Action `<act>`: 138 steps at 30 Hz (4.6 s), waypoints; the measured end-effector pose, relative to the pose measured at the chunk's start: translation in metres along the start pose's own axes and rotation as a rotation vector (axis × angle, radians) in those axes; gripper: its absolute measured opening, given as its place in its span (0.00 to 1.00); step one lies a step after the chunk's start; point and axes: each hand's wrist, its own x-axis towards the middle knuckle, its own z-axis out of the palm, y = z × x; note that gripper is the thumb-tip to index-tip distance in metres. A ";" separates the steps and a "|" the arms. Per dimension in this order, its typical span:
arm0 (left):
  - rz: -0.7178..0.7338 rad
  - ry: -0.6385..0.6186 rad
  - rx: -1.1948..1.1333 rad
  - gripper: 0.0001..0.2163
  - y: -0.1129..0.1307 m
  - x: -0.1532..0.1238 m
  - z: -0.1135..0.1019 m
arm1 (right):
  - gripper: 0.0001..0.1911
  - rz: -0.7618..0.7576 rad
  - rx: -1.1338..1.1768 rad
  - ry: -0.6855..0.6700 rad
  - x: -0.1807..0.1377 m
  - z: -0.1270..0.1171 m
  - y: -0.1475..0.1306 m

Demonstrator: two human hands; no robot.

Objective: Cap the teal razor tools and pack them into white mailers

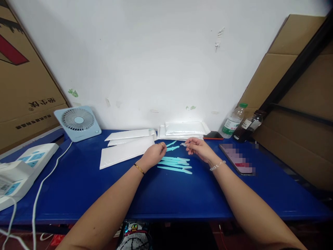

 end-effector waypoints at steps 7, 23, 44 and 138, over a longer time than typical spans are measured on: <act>0.007 0.003 -0.002 0.09 0.001 0.001 0.000 | 0.16 0.082 0.062 0.032 0.000 0.002 0.002; 0.008 -0.040 -0.071 0.10 0.009 0.000 0.002 | 0.19 0.016 -0.054 -0.053 -0.004 0.024 0.002; -0.010 -0.021 0.386 0.07 -0.010 0.015 0.007 | 0.07 -0.094 -1.484 0.242 0.015 -0.024 0.016; -0.198 -0.044 0.014 0.27 0.002 0.001 -0.015 | 0.08 -0.584 -0.450 0.133 -0.016 0.021 -0.013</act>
